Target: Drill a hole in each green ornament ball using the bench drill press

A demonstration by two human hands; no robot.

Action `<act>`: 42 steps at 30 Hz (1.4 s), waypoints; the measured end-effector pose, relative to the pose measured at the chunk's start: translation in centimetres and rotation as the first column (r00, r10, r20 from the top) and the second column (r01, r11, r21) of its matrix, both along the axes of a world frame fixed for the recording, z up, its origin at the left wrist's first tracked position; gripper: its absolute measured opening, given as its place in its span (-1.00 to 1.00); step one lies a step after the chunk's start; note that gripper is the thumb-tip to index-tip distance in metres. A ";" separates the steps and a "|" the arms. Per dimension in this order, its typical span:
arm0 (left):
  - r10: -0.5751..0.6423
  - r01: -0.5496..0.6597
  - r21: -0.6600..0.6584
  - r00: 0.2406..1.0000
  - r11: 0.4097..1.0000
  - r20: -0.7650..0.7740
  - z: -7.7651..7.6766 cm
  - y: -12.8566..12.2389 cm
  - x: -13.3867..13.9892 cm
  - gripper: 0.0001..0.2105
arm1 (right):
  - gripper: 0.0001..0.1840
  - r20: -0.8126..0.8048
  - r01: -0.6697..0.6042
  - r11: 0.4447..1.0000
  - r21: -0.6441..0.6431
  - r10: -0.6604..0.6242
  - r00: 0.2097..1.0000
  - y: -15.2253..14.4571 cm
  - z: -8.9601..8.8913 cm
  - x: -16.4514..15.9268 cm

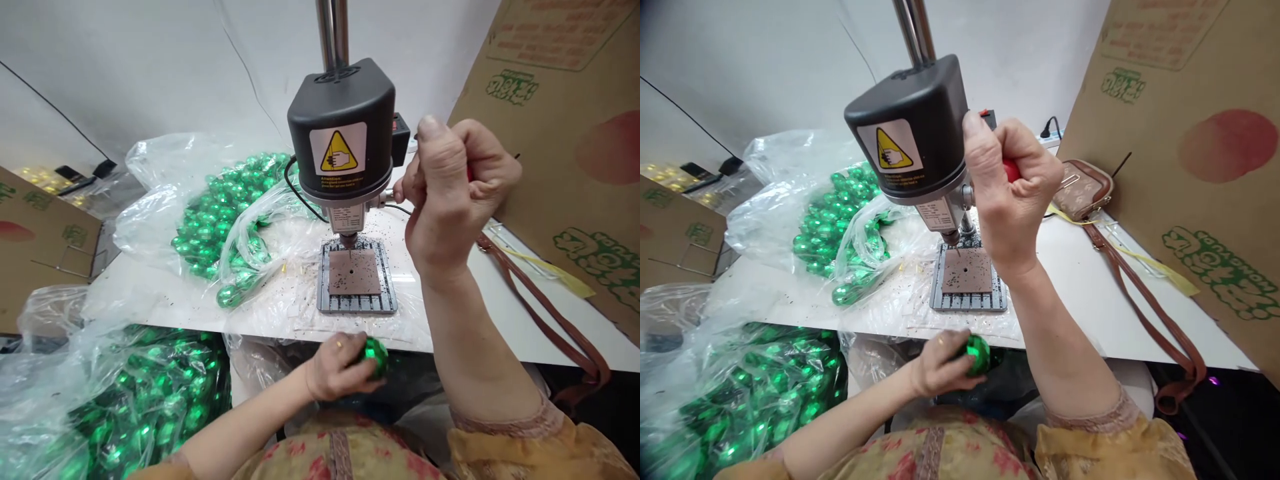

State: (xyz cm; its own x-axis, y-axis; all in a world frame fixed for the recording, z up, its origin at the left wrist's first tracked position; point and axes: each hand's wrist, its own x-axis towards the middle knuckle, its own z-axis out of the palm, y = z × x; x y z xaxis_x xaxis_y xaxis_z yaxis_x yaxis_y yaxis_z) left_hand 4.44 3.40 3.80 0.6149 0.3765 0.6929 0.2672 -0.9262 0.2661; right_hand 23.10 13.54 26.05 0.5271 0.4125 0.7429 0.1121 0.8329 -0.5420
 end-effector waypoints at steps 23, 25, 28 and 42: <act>0.559 -0.870 -0.101 0.395 0.483 -0.729 10.4 21.2 -11.4 -0.70 | -0.54 -0.037 0.037 0.998 0.056 -0.035 0.999 -0.2 -0.9 -0.1; 0.557 -0.898 -0.071 0.329 0.434 -0.762 10.8 22.5 -11.7 -0.76 | -0.55 -0.044 0.032 0.998 0.062 -0.029 0.999 -0.2 -0.9 -0.1; 0.537 -0.922 -0.042 0.261 0.386 -0.802 11.0 23.6 -11.7 -0.78 | -0.55 -0.056 0.025 0.998 0.063 -0.022 0.998 -0.2 -0.9 -0.2; 0.614 -0.579 -0.357 0.789 0.733 -0.020 11.2 15.3 -8.6 -0.68 | -0.54 -0.034 0.017 0.998 0.064 -0.015 0.999 -0.3 -1.1 -0.1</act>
